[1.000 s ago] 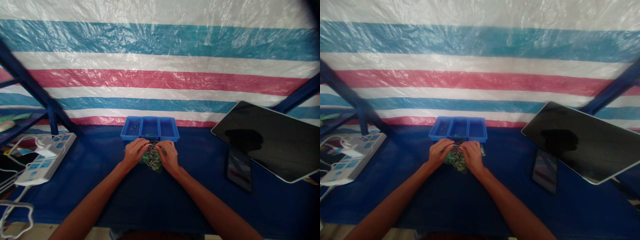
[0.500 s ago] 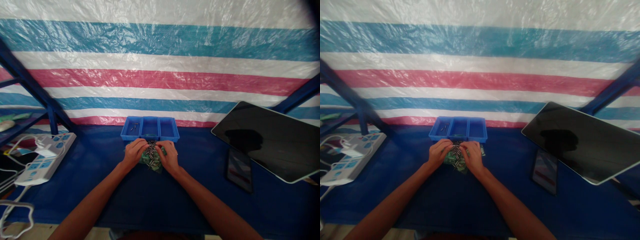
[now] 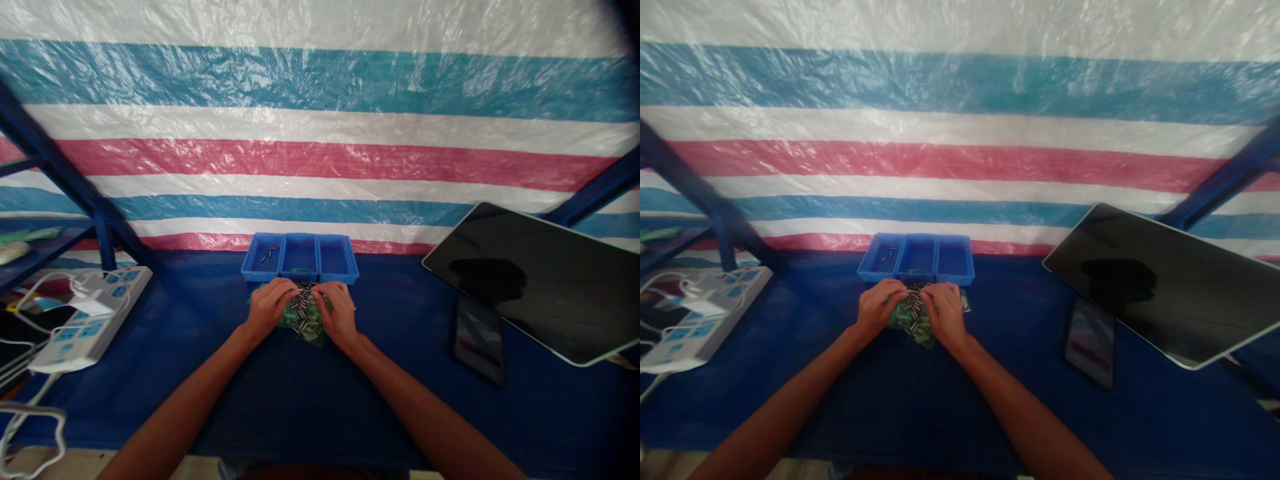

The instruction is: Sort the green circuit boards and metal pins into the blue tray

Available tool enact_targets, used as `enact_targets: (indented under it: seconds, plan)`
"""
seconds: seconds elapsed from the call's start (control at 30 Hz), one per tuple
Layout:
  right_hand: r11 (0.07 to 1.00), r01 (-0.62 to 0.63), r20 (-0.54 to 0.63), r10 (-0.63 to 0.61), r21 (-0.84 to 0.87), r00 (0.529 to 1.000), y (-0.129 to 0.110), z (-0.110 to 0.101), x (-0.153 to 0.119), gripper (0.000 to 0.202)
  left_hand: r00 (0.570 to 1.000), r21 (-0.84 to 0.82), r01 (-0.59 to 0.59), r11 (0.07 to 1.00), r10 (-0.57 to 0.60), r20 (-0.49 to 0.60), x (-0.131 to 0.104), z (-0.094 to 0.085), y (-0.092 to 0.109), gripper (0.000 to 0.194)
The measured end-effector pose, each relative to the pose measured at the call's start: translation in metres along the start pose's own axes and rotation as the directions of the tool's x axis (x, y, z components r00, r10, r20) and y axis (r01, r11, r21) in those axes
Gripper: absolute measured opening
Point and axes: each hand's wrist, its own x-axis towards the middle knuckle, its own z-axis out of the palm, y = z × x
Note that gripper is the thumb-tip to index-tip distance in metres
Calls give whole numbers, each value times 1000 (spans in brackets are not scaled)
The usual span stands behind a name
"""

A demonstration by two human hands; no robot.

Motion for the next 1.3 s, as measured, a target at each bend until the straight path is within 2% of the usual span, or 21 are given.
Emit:
enact_targets:
  seconds: [0.93,1.13,1.3]
  plan:
    - [999,50,-5,-50,0,999,-1,-1,2,10,1000,37,-6,999,5,26,3,-5,5,14]
    - [999,44,3,-44,3,999,0,0,1,12,999,50,32,998,-31,-18,-1,-1,1,11]
    - [1000,15,2,-15,7,1000,-1,0,0,10,999,59,37,998,-39,25,-1,0,-1,11]
